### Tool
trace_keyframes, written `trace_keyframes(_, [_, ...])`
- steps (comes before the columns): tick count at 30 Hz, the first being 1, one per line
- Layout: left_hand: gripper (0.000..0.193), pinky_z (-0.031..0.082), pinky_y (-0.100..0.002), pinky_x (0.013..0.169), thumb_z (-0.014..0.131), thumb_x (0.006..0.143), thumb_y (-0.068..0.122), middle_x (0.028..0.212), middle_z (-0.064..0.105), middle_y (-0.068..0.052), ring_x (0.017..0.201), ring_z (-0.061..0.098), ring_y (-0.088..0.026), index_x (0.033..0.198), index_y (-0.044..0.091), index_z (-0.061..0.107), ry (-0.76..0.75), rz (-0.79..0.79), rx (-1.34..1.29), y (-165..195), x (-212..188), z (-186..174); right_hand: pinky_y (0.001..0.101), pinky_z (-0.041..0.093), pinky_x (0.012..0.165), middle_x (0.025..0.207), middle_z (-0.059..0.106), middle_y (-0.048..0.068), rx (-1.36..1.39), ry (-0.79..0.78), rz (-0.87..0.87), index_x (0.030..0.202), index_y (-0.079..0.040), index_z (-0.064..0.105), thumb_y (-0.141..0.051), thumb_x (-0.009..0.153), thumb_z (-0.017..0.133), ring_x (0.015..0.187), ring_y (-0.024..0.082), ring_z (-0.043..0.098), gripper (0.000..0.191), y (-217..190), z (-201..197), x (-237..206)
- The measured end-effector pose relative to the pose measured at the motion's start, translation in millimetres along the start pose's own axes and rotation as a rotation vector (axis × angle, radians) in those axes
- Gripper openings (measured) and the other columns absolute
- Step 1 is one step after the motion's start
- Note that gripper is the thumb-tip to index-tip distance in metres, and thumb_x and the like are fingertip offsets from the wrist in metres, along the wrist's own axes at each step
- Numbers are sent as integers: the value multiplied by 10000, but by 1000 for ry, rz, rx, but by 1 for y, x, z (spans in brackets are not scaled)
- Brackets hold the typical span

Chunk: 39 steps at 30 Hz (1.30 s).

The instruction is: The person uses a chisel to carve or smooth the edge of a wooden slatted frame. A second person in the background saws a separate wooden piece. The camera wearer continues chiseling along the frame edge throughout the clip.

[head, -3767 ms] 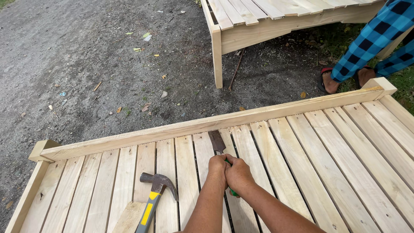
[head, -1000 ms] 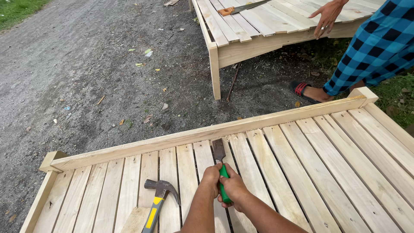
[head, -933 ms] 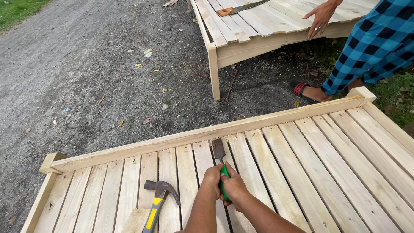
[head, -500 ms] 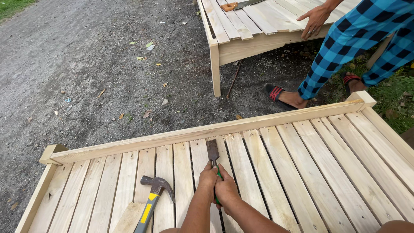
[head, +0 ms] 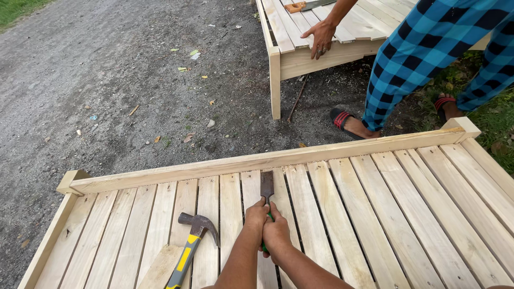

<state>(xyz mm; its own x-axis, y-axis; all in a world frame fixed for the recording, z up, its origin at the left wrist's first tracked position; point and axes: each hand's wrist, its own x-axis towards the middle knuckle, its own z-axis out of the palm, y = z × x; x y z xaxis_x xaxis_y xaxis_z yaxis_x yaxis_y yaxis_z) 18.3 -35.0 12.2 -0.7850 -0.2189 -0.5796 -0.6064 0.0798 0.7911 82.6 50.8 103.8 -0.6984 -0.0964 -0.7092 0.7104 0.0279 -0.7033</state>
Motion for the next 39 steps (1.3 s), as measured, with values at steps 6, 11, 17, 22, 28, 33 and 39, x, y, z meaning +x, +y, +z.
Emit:
trace_keyframes(6, [540,543,-407,881,578,977,147,1231,748,-161,936,645,-241,1502,266,547,62,-107,-172,1,-12,15,339,303,335,583,536,54,-56,13,4,1640,-363,215,-290,1061,362,399,158,418,602,7,-12,10])
trace_keyframes(11, [514,578,-342,831,606,983,219,1141,753,-183,877,710,-218,1493,234,542,49,66,309,3,18,-2,346,314,329,652,570,59,87,33,1,1636,-361,214,-299,1055,348,431,167,434,600,7,9,16])
trace_keyframes(17, [515,583,-325,870,646,945,218,1156,748,-155,916,735,-219,1456,235,587,19,82,310,4,22,-21,339,326,334,701,589,62,71,67,33,1643,-355,191,-291,1053,358,455,155,445,616,6,26,17])
trace_keyframes(22, [502,592,-358,873,553,986,182,1229,734,-134,956,736,-231,1482,259,538,62,-92,82,5,-2,8,334,336,315,702,627,93,-28,23,12,1651,-303,161,-274,1074,323,401,142,422,599,9,-3,21])
trace_keyframes(28, [463,557,-394,900,570,1011,259,1200,707,-193,1043,699,-306,1467,185,555,176,92,404,5,7,33,346,295,285,644,578,99,-3,-14,4,1634,-320,232,-297,1067,360,370,161,412,582,1,-28,20])
trace_keyframes(33, [416,569,-381,880,568,1001,321,1096,747,-194,1006,728,-317,1379,167,647,50,144,697,4,31,0,346,301,289,614,552,61,67,50,26,1631,-347,218,-367,1070,353,368,160,410,577,-3,8,15])
trace_keyframes(39, [467,557,-346,872,678,917,257,1115,735,-247,993,725,-303,1378,183,670,193,253,352,-14,34,13,347,314,299,606,568,66,-8,-2,4,1631,-360,213,-364,1060,350,365,167,434,587,2,-6,21])
